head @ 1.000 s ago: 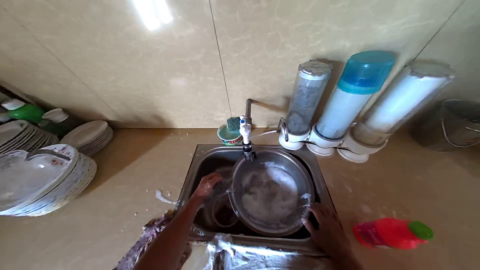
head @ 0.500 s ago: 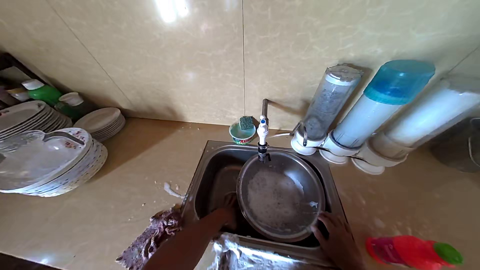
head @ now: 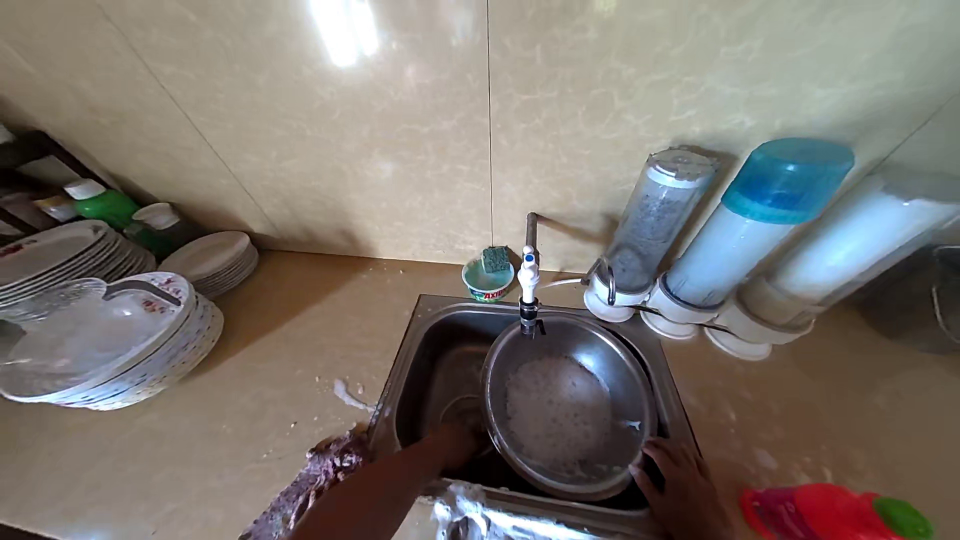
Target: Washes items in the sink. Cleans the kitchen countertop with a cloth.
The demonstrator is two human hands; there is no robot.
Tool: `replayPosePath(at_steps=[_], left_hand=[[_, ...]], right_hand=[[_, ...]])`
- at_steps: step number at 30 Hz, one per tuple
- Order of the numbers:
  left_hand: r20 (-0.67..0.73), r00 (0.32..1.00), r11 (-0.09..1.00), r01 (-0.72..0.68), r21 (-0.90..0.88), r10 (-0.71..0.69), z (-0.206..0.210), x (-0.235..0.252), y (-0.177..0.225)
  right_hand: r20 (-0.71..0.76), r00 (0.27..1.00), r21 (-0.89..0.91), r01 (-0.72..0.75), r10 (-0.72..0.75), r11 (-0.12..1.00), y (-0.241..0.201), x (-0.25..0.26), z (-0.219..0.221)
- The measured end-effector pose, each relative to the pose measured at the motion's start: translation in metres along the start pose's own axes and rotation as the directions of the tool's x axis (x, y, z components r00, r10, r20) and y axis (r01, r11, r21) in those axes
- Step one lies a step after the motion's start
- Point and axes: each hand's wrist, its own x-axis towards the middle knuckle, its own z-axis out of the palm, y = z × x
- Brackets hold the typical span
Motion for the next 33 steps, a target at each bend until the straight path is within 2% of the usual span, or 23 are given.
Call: replayPosePath(at_steps=[2, 4, 6, 7, 9, 10, 12, 14, 15, 16, 18, 19, 21, 23, 24, 25, 26, 27, 31, 33], left_hand=[[-0.034, 0.99, 0.972, 0.13, -0.197, -0.139, -0.008, -0.006, -0.006], [-0.182, 0.933, 0.831, 0.172, -0.53, -0.31, -0.015, -0.022, -0.024], [-0.314, 0.791, 0.542, 0.026, -0.84, -0.525, -0.029, -0.049, -0.037], [-0.367, 0.694, 0.407, -0.115, -0.906, -0.619, -0.039, -0.062, -0.039], [-0.412, 0.489, 0.202, -0.425, -0.882, -0.769, -0.061, -0.087, -0.037], [-0.418, 0.414, 0.127, -0.57, -0.812, -0.809, -0.072, -0.097, -0.035], [-0.443, 0.326, 0.041, -0.766, -0.641, -0.835, -0.083, -0.111, -0.031], [-0.475, 0.275, 0.045, -0.828, -0.559, -0.836, -0.076, -0.103, -0.033], [-0.435, 0.298, 0.012, -0.814, -0.581, -0.85, -0.066, -0.087, -0.034], [-0.361, 0.372, -0.035, -0.736, -0.676, -0.855, -0.054, -0.069, -0.036], [-0.255, 0.534, 0.012, -0.416, -0.909, -0.806, -0.04, -0.048, -0.032], [-0.274, 0.592, 0.067, -0.347, -0.935, -0.758, -0.049, -0.048, -0.026], [-0.378, 0.655, 0.154, -0.374, -0.915, -0.655, -0.07, -0.058, -0.016], [-0.452, 0.685, 0.251, -0.379, -0.891, -0.571, -0.08, -0.066, -0.02], [-0.443, 0.703, 0.375, -0.262, -0.889, -0.556, -0.081, -0.069, -0.027], [-0.369, 0.735, 0.5, -0.048, -0.865, -0.568, -0.083, -0.069, -0.035], [-0.273, 0.748, 0.571, 0.169, -0.803, -0.605, -0.08, -0.067, -0.042], [-0.209, 0.749, 0.559, 0.249, -0.791, -0.629, -0.077, -0.066, -0.046], [-0.19, 0.718, 0.323, 0.051, -0.945, -0.67, -0.065, -0.07, -0.045], [-0.147, 0.715, 0.264, 0.054, -0.963, -0.684, -0.053, -0.063, -0.047]], right_hand=[[0.008, 1.0, 0.0, -0.009, 0.009, 1.0, 0.0, 0.0, 0.0], [-0.005, 1.0, 0.001, -0.003, 0.003, 1.0, 0.0, -0.001, 0.001], [-0.018, 1.0, 0.002, 0.009, -0.009, 1.0, -0.001, 0.0, 0.001], [-0.019, 1.0, 0.007, 0.011, -0.011, 1.0, -0.001, 0.0, 0.001], [-0.027, 0.999, -0.002, 0.022, -0.022, 1.0, -0.002, 0.0, 0.0], [-0.015, 1.0, -0.005, 0.019, -0.019, 1.0, -0.003, 0.0, 0.0], [0.019, 1.0, -0.003, 0.001, -0.001, 1.0, -0.005, 0.0, -0.002], [0.038, 0.999, -0.008, -0.013, 0.013, 1.0, -0.004, 0.002, -0.003], [0.038, 0.999, -0.012, -0.014, 0.014, 1.0, -0.004, 0.002, -0.003], [0.042, 0.999, -0.012, -0.017, 0.018, 1.0, -0.003, 0.001, -0.002], [0.041, 0.999, -0.01, -0.018, 0.019, 1.0, -0.004, -0.002, -0.001], [0.039, 0.999, -0.009, -0.019, 0.019, 1.0, -0.004, 0.002, -0.003], [0.046, 0.998, -0.01, -0.035, 0.036, 0.999, -0.004, 0.001, -0.003], [0.038, 0.999, -0.012, -0.027, 0.027, 1.0, -0.004, 0.0, -0.002], [0.041, 0.999, -0.008, -0.03, 0.03, 1.0, -0.005, 0.0, -0.003], [0.043, 0.998, -0.004, -0.035, 0.036, 0.999, -0.006, 0.0, -0.003], [0.045, 0.998, -0.004, -0.036, 0.036, 0.999, -0.007, -0.002, -0.004], [0.047, 0.998, 0.0, -0.033, 0.033, 0.999, -0.008, -0.002, -0.005], [0.038, 0.999, 0.004, -0.012, 0.012, 1.0, -0.004, -0.002, -0.002], [0.048, 0.999, 0.002, -0.012, 0.012, 1.0, -0.003, -0.002, -0.004]])
